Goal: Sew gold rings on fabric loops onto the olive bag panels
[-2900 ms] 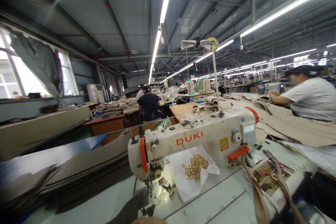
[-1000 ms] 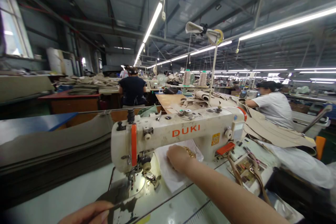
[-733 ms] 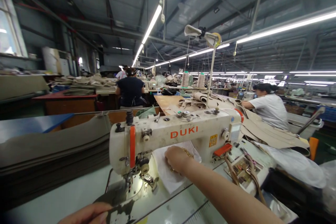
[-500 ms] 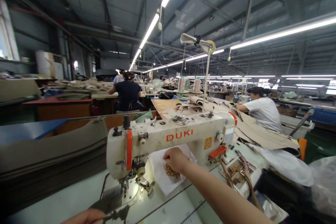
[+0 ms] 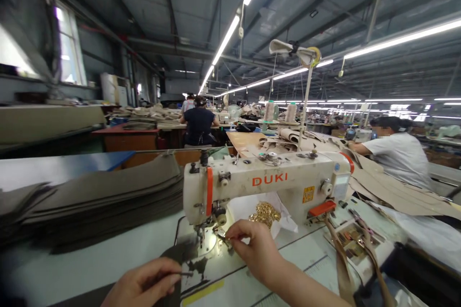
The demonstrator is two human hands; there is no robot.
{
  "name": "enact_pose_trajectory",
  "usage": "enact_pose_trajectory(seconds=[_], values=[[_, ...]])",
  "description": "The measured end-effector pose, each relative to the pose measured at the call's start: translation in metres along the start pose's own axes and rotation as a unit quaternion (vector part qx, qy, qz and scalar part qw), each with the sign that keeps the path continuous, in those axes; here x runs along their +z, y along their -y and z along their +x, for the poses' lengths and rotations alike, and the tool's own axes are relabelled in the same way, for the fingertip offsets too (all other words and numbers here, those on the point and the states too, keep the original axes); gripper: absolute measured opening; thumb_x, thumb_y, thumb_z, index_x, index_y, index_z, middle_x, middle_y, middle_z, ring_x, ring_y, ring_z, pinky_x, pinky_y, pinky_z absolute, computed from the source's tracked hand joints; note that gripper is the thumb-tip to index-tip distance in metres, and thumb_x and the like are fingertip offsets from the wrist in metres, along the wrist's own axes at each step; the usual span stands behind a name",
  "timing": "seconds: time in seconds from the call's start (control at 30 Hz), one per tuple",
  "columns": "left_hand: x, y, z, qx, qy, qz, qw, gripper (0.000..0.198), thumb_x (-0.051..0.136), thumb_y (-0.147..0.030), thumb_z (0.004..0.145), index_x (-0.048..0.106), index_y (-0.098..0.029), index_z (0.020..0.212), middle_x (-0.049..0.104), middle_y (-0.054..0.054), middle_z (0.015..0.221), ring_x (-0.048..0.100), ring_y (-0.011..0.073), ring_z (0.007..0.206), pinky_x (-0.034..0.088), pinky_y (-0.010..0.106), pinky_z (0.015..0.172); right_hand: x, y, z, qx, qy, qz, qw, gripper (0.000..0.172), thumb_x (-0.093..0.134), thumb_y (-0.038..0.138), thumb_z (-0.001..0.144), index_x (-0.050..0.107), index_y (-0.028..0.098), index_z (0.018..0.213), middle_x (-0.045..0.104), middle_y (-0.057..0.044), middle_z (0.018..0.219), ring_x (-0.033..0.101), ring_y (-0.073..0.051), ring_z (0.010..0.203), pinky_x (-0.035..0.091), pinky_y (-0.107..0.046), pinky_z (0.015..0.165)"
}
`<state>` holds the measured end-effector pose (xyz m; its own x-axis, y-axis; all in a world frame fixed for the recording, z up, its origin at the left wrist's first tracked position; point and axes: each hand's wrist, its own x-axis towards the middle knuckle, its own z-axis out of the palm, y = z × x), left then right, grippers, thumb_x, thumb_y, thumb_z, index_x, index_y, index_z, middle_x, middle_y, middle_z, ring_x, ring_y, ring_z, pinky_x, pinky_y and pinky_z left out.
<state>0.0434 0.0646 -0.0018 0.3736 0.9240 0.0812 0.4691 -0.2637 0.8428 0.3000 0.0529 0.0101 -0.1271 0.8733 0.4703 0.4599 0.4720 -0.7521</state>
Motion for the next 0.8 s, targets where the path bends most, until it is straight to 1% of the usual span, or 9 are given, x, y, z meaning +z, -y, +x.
enact_pose_trajectory(seconds=[0.13, 0.27, 0.37, 0.47, 0.53, 0.6, 0.73, 0.8], values=[[0.001, 0.000, 0.000, -0.005, -0.013, -0.046, 0.999, 0.017, 0.059, -0.028, 0.071, 0.071, -0.019, 0.077, 0.066, -0.001, 0.065, 0.060, 0.0159, 0.065, 0.046, 0.022, 0.063, 0.021, 0.005, -0.004, 0.019, 0.005, 0.050, 0.999, 0.009, 0.061, 0.021, 0.076, 0.069, 0.017, 0.074, 0.070, -0.004, 0.073, 0.063, -0.016, 0.067, 0.047, -0.024, 0.063], [0.004, 0.003, 0.001, -0.013, -0.016, -0.117, 0.993, 0.017, 0.059, -0.029, 0.071, 0.069, -0.016, 0.076, 0.063, -0.001, 0.059, 0.058, 0.0150, 0.060, 0.046, 0.024, 0.061, 0.042, 0.003, -0.002, 0.038, 0.014, 0.107, 0.993, 0.008, 0.061, 0.020, 0.074, 0.068, 0.017, 0.072, 0.068, -0.004, 0.072, 0.060, -0.016, 0.067, 0.045, -0.024, 0.062], [0.006, 0.000, 0.003, -0.031, -0.020, -0.157, 0.987, 0.016, 0.061, -0.030, 0.067, 0.066, -0.016, 0.071, 0.061, -0.002, 0.056, 0.056, 0.0144, 0.056, 0.045, 0.025, 0.058, 0.056, 0.000, -0.001, 0.060, 0.035, 0.157, 0.985, 0.006, 0.061, 0.019, 0.074, 0.066, 0.016, 0.073, 0.066, -0.003, 0.072, 0.058, -0.015, 0.066, 0.043, -0.024, 0.061], [0.006, -0.005, 0.004, -0.046, -0.021, -0.189, 0.981, 0.018, 0.061, -0.032, 0.063, 0.062, -0.016, 0.069, 0.062, -0.001, 0.055, 0.056, 0.0142, 0.054, 0.044, 0.026, 0.056, 0.066, -0.001, 0.000, 0.077, 0.062, 0.183, 0.978, 0.010, 0.056, 0.020, 0.078, 0.064, 0.016, 0.074, 0.065, -0.002, 0.069, 0.058, -0.015, 0.066, 0.043, -0.024, 0.063], [0.006, -0.007, 0.005, -0.059, -0.020, -0.206, 0.976, 0.020, 0.061, -0.034, 0.061, 0.060, -0.016, 0.069, 0.064, -0.001, 0.057, 0.057, 0.0140, 0.052, 0.044, 0.026, 0.054, 0.070, 0.000, 0.000, 0.085, 0.075, 0.198, 0.974, 0.015, 0.052, 0.020, 0.080, 0.063, 0.016, 0.072, 0.064, -0.002, 0.067, 0.059, -0.014, 0.066, 0.043, -0.024, 0.063], [0.006, -0.007, 0.006, -0.075, -0.020, -0.222, 0.972, 0.022, 0.062, -0.036, 0.060, 0.058, -0.017, 0.069, 0.065, -0.001, 0.058, 0.057, 0.0135, 0.050, 0.043, 0.026, 0.052, 0.073, 0.002, 0.001, 0.096, 0.081, 0.220, 0.967, 0.015, 0.051, 0.020, 0.079, 0.062, 0.016, 0.070, 0.063, -0.002, 0.065, 0.059, -0.014, 0.063, 0.044, -0.024, 0.062], [0.009, -0.002, 0.008, -0.096, -0.017, -0.246, 0.964, 0.028, 0.064, -0.040, 0.059, 0.056, -0.017, 0.071, 0.066, 0.000, 0.057, 0.057, 0.0133, 0.048, 0.043, 0.026, 0.050, 0.072, 0.002, 0.001, 0.123, 0.080, 0.293, 0.945, 0.007, 0.061, 0.021, 0.073, 0.064, 0.016, 0.074, 0.066, -0.001, 0.068, 0.061, -0.014, 0.065, 0.045, -0.025, 0.064], [0.010, -0.001, 0.008, -0.097, -0.015, -0.251, 0.963, 0.028, 0.065, -0.041, 0.059, 0.056, -0.017, 0.072, 0.067, 0.000, 0.058, 0.058, 0.0134, 0.049, 0.042, 0.026, 0.050, 0.070, 0.001, 0.000, 0.138, 0.083, 0.311, 0.937, 0.014, 0.067, 0.029, 0.072, 0.066, 0.015, 0.077, 0.067, -0.002, 0.070, 0.062, -0.015, 0.067, 0.046, -0.026, 0.066]])
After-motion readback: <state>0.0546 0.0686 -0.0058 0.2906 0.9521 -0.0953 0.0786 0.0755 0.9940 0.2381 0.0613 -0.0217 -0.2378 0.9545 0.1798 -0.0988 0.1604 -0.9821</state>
